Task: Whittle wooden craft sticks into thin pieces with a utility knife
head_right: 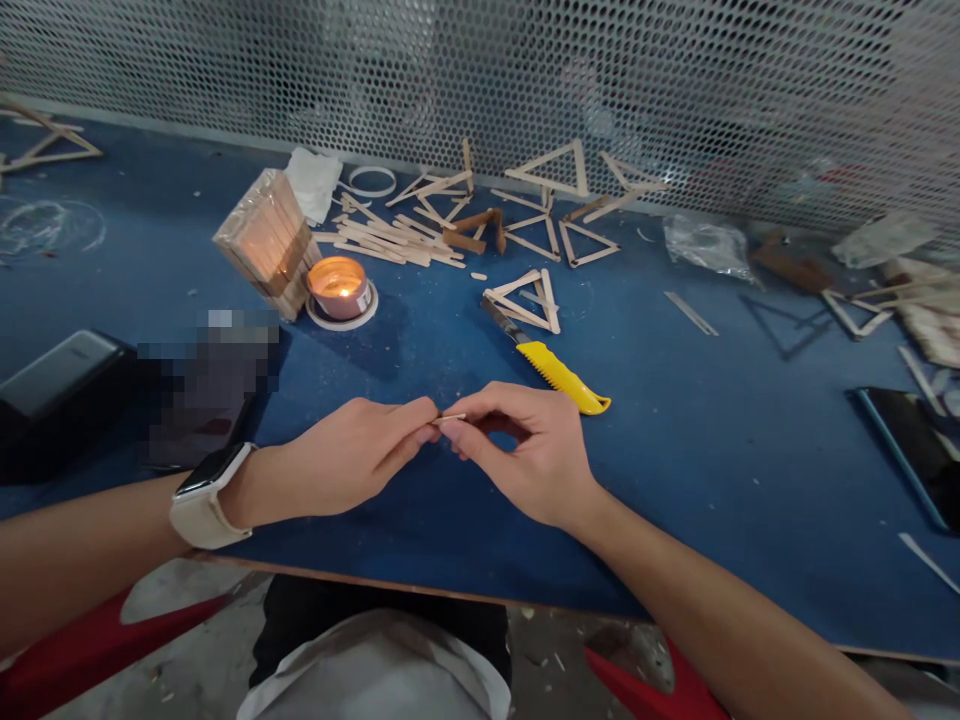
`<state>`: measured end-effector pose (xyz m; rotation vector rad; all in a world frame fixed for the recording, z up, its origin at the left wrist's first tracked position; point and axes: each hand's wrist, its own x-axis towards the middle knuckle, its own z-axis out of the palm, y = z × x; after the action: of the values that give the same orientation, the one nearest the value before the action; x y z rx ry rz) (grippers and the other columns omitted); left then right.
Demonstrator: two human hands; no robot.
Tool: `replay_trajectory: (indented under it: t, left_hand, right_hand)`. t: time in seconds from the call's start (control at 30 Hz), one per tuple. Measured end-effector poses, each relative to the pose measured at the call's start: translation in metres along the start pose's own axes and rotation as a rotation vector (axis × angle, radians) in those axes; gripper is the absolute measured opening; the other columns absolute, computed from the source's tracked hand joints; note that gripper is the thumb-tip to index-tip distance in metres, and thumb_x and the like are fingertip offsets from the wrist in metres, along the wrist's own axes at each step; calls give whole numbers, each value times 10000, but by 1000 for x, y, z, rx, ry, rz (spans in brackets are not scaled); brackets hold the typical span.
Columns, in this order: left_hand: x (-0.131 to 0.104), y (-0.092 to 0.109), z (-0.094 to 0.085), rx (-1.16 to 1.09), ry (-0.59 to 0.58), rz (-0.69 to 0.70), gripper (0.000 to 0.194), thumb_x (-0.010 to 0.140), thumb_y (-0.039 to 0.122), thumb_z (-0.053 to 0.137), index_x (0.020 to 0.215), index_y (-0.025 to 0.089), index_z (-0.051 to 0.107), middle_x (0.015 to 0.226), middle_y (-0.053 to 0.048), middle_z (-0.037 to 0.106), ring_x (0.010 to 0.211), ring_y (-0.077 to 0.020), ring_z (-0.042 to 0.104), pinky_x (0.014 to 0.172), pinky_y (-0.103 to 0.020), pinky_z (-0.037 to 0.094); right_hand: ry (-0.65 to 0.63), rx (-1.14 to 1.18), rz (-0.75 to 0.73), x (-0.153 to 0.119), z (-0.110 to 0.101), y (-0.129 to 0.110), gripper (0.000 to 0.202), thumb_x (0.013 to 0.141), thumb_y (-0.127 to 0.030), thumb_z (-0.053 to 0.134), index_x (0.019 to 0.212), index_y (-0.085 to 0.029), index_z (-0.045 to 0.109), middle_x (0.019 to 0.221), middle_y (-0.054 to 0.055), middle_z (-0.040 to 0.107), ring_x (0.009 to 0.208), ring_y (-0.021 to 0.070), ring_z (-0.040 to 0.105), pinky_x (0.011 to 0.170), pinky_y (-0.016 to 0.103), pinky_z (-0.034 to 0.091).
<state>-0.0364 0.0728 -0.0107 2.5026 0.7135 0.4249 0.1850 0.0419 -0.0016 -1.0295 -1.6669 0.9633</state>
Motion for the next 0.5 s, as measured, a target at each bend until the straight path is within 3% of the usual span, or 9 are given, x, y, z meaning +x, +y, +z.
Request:
replay_trajectory:
  t: [0.27, 0.37, 0.5]
  left_hand:
    - [2, 6, -1, -203, 28, -42, 227, 1076, 223, 376, 851, 243, 402, 665, 55, 512, 542, -122, 471, 555, -292, 297]
    - [3, 8, -2, -263, 20, -88, 226, 1074, 229, 378, 863, 225, 457, 682, 49, 532, 556, -115, 468, 566, -287, 302]
    - [4, 8, -8, -421, 66, -198, 285, 1095, 270, 389, 878, 196, 559, 631, 75, 468, 519, -80, 412, 555, -255, 314]
  right_hand:
    - [-50, -68, -41, -2, 3, -2, 52, 947, -208, 753, 919, -227, 792, 792, 14, 778, 651, 147, 738, 596, 256, 627]
    - [-69, -105, -57, 1, 0, -2, 68, 964, -230, 738, 915, -227, 786, 800, 16, 787, 670, 149, 741, 613, 257, 617]
    - [-14, -446, -229, 10, -14, 2, 97, 940, -285, 769, 1024, -236, 774, 885, 39, 801, 727, 182, 723, 682, 319, 599]
